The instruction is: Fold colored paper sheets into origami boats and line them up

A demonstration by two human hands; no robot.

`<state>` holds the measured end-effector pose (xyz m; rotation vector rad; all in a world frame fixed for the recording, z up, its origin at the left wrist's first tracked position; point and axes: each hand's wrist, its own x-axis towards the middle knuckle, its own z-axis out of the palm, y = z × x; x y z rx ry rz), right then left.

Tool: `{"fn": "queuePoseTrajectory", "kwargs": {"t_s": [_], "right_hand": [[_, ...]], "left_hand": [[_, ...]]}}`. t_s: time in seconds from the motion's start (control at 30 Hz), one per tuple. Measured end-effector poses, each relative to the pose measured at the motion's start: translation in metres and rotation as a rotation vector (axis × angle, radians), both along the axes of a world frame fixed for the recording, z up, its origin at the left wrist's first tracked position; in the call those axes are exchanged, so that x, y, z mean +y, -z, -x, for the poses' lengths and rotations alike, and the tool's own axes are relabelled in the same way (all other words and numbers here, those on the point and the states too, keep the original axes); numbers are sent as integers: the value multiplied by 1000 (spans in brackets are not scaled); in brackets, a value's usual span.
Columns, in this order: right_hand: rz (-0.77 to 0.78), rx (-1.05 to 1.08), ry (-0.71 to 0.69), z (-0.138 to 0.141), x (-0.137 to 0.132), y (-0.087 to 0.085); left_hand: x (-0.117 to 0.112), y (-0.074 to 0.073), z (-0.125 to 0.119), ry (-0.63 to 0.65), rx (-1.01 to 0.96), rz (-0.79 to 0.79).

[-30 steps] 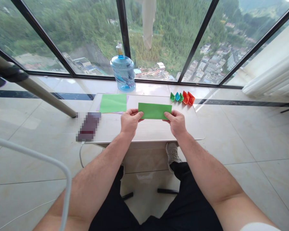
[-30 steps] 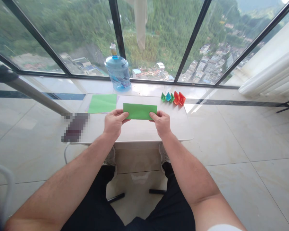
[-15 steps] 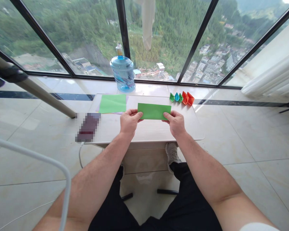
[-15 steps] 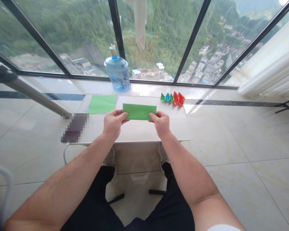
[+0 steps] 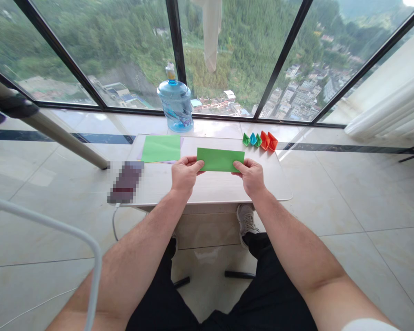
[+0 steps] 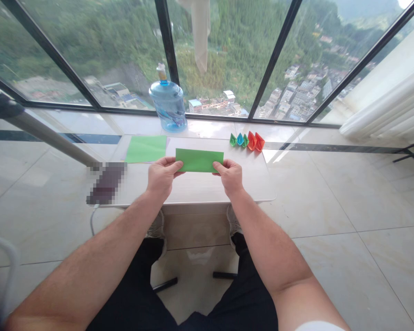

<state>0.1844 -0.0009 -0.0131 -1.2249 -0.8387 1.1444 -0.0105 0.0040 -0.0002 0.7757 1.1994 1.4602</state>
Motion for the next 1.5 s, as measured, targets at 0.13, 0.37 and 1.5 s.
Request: {"fn": "queuePoseTrajectory", "kwargs": {"t_s": [0.13,0.37,1.5], "right_hand": [[-10,-76,12,-10,6,-4],[87,-325,-481,-12,1,-13],[-51,-138,-4,35,-6,3]], "left_hand": [[9,-4,13,68,107,10],[10,-10,17,587,395,132],[-2,12,-20,180,52,38]]}}
